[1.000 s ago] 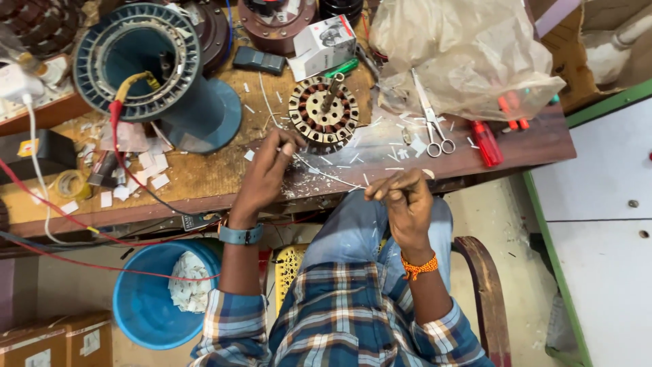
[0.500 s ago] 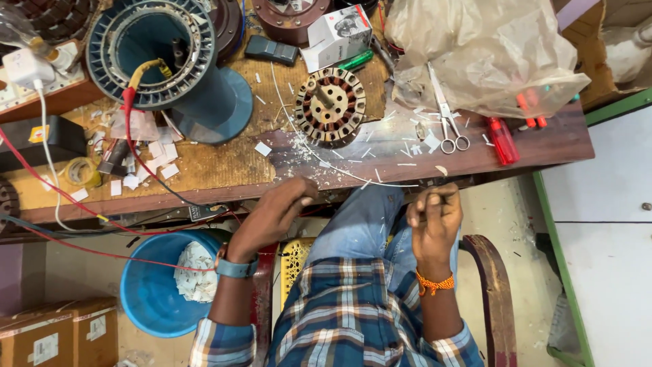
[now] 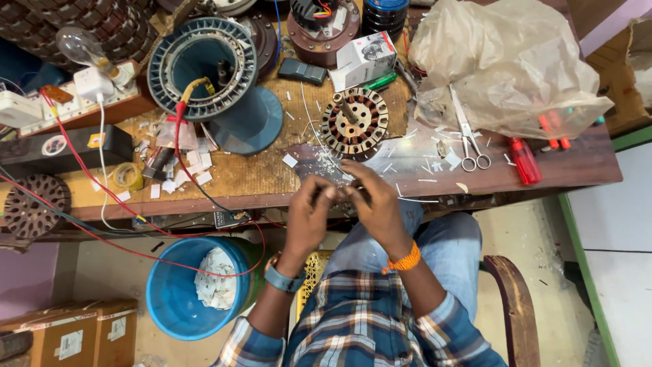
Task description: The person inserts small white insulating pieces into the slots of a circular stator core. They use scissors to trim the pieces and tweezers to adjust them within the slots. The person repeatedly handles the stator, placing it on the table and picking it up to continue the assembly.
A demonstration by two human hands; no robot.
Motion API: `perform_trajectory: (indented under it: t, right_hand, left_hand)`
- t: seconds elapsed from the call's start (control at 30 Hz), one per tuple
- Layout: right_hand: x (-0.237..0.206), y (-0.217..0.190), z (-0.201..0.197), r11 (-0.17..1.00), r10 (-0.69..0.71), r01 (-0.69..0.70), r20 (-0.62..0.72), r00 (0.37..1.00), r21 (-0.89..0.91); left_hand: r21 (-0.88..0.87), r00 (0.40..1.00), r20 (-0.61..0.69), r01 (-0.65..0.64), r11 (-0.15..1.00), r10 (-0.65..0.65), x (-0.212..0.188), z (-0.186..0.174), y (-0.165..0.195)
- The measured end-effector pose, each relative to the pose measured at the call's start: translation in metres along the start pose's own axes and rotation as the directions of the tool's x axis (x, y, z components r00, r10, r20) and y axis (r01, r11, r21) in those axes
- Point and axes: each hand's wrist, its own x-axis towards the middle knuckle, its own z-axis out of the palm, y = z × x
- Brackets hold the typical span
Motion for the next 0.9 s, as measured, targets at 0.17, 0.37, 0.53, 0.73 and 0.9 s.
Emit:
perform_trajectory:
  t: [0.17, 0.37, 0.53, 0.73, 0.9]
  right_hand:
    - [0.006, 0.017, -0.002, 0.998, 0.001, 0.003, 0.066, 0.998, -0.062]
    - [-0.013, 0.031, -0.015, 0.990, -0.140, 0.140, -0.013, 0.990, 0.004]
    - [-0.039, 0.034, -0.022, 0.925, 0.050, -0.007, -0.105, 0.993, 0.380]
    - [-0.047, 0.046, -0.025, 0.756, 0.274, -0.020, -0.288, 0.918, 0.654]
    - [-0.040, 0.043, -0.022, 0.609, 0.408, -0.054, -0.254, 0.877, 0.791]
  left_hand:
    - [0.003, 0.996, 0.036, 0.076, 0.997, -0.076, -0.011, 0.004, 0.007]
    - [-0.268, 0.985, 0.084, 0.169, 0.949, -0.152, -0.020, 0.025, 0.009]
    - [-0.462, 0.984, -0.077, 0.107, 0.880, -0.159, -0.036, 0.037, 0.014]
    - [0.055, 0.997, -0.060, 0.054, 0.997, -0.051, 0.009, -0.005, -0.001]
    - [0.556, 0.991, -0.005, -0.108, 0.824, 0.133, 0.077, -0.008, -0.013]
